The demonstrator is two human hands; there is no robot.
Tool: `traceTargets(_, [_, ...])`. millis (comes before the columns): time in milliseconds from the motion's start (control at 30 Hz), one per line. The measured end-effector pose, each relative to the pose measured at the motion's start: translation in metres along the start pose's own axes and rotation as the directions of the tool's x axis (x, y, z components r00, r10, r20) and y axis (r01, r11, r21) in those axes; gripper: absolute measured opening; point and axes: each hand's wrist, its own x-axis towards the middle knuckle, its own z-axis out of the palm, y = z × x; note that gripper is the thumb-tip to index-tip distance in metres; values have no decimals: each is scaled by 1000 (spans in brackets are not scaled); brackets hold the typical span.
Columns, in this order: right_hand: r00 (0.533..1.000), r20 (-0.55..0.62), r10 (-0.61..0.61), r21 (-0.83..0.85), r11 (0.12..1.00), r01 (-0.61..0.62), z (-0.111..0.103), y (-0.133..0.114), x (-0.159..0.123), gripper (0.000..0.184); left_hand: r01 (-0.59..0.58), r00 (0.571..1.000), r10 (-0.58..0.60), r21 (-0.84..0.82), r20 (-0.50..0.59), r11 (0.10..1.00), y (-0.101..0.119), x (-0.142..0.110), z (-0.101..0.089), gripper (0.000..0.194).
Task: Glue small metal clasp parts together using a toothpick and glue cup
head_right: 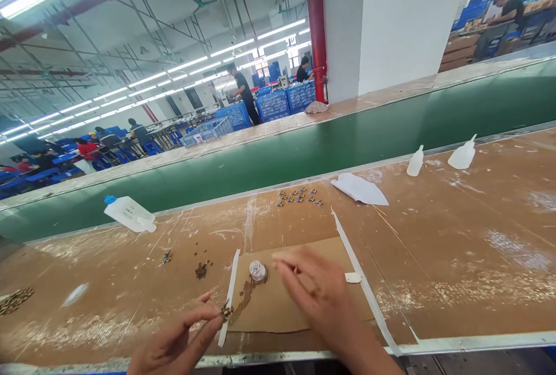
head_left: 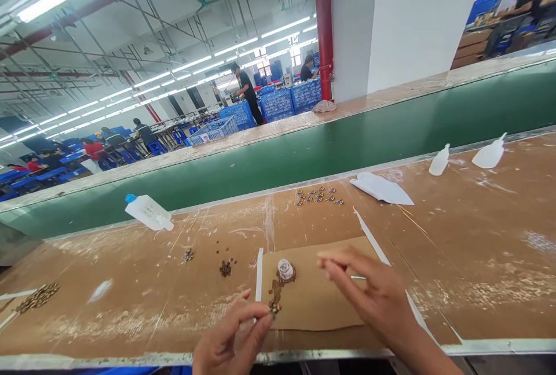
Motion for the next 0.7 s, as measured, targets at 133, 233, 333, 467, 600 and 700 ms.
traceTargets(133, [937, -97, 335, 8, 942, -336, 26, 55, 33, 29, 131, 983, -125, -41, 135, 991, -15, 68, 8, 25])
traceTargets(233, [929, -127, 347, -41, 934, -355, 48, 94, 41, 34, 150, 966, -128, -84, 224, 985, -29, 126, 31, 26])
traceTargets(333, [942, -135, 307, -76, 945, -319, 57, 115, 37, 31, 126, 952, -103, -61, 288, 990, -46, 173, 64, 23])
traceTargets(467, [946, -160, 280, -156, 940, -305, 55, 123, 32, 30, 101, 940, -89, -20, 330, 995, -68, 212, 109, 24])
traceTargets(600, [958, -178, 226, -214, 941, -262, 56, 128, 33, 31, 95, 916, -112, 65, 385, 993, -83, 235, 142, 25])
traceTargets(700, [960, -187, 209, -220, 943, -248, 61, 133, 34, 33, 98, 895, -152, 148, 420, 984, -91, 246, 157, 23])
